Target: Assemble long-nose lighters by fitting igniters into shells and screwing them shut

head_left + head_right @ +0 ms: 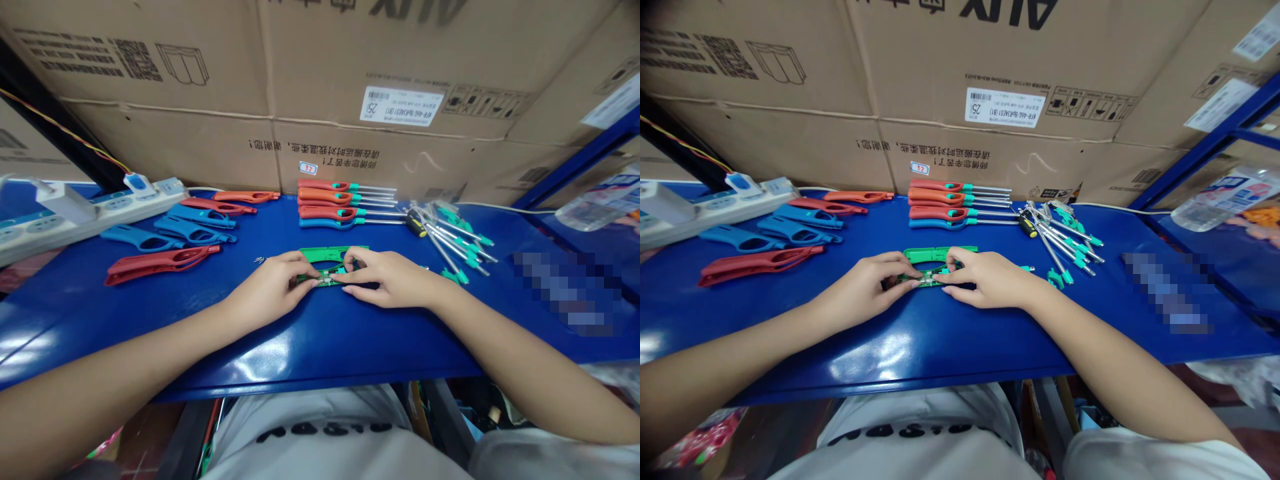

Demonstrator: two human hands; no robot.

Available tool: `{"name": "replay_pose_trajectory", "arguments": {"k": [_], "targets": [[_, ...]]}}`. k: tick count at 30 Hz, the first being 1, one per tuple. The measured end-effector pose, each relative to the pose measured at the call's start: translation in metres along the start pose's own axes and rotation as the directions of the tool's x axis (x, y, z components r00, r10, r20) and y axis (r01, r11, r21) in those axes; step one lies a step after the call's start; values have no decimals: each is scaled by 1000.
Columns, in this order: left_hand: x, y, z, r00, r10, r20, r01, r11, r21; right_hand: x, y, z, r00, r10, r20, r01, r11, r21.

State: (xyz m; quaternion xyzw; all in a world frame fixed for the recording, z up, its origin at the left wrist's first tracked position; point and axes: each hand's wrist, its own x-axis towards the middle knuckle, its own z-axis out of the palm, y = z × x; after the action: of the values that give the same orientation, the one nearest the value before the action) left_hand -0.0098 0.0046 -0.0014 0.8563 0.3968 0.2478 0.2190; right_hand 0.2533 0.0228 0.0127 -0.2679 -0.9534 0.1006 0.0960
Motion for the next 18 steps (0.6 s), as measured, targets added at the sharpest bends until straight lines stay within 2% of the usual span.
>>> {"name": "replay_pose_trajectory", "arguments": {"k": [9, 18], "targets": [[0, -1, 0, 1000, 0, 4, 0, 1000, 1, 0, 2, -2, 999, -17, 44, 19, 999, -28], [2, -1, 0, 999, -41, 28, 42, 999, -29, 0, 3, -4, 999, -39, 38, 41, 999, -32]]}}
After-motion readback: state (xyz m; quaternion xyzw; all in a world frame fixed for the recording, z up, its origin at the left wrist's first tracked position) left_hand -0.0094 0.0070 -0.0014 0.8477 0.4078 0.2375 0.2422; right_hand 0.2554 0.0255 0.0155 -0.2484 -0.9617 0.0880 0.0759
